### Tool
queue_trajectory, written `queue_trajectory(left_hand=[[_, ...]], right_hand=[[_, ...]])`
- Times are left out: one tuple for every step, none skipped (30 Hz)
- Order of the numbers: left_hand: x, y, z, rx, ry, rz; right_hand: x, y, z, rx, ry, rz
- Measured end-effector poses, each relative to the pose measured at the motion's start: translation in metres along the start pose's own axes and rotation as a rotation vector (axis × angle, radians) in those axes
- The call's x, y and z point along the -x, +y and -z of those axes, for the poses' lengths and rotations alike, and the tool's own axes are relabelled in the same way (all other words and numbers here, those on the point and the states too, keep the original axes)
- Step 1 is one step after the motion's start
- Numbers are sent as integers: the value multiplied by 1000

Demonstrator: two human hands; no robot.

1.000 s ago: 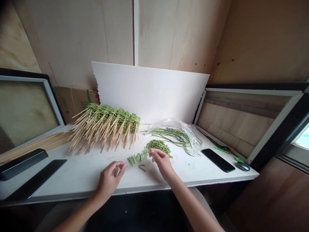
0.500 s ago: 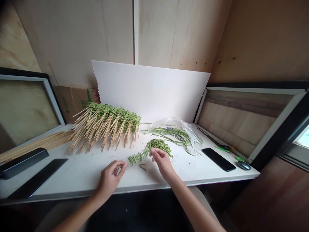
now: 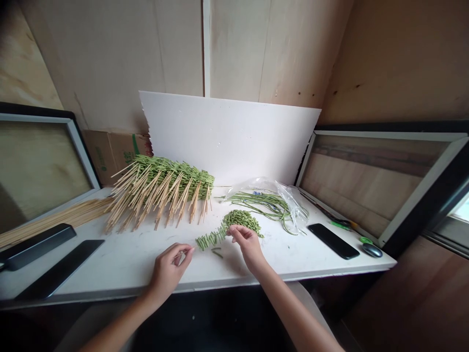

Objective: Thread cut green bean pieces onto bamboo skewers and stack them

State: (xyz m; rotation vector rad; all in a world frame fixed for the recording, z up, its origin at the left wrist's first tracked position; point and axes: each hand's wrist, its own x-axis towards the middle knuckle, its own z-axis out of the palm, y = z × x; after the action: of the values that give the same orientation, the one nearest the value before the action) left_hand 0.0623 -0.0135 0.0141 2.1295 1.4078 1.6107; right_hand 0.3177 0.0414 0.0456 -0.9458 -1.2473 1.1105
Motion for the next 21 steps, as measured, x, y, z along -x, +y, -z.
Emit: queue_trajectory(left_hand=[[0,0,0,-5,-2,-4],[0,0,0,-11,-6,-7],[0,-1,0,-17,-9,-11],[0,-1,0,-23,-10,-15],[0,-1,0,-29,-13,-20],[1,-1,1,-33,-17,-25],[1,-1,1,-37,-20,-30],[1,0,2,-39,-22,-34],[1,0,2,-39,-25,-38],[1,0,2,-38,-29,-41],[1,1,2,-36,-31,-44],[1,1,3,-32,-33,-49],[1,2,3,-27,-37,-54],[1,2,3,-20,-41,-58],[1,2,3,-15,-46,-61],[1,3,3,-10,-50,-63],[1,3,3,-7,-53,-65],[0,3,4,-7,-57,-64],[0,3,4,-8,-58,-64],[0,3,4,-8,-60,-65],[0,3,4,-7,-61,-67]], right_hand=[[1,-2,0,8,-3,5],[2,-3,-1,16,-4,11],[3,-5,-1,26,-2,17],[3,-6,-1,37,-2,22],[4,-7,-2,47,-1,26],[4,-8,-2,55,0,29],[4,-9,-2,61,0,30],[4,-9,-2,62,1,29],[3,-10,-2,59,0,28],[3,-11,-1,53,-4,28],[3,-12,-1,49,-12,27],[2,-13,0,48,-25,25],[2,-15,1,52,-39,22],[1,-16,2,61,-52,19],[1,-16,3,74,-63,14],[1,-17,3,87,-69,11],[1,-16,4,99,-71,11],[1,-16,4,109,-69,13],[1,-14,4,116,-68,15],[1,-13,4,120,-67,17],[2,-12,4,122,-70,19]])
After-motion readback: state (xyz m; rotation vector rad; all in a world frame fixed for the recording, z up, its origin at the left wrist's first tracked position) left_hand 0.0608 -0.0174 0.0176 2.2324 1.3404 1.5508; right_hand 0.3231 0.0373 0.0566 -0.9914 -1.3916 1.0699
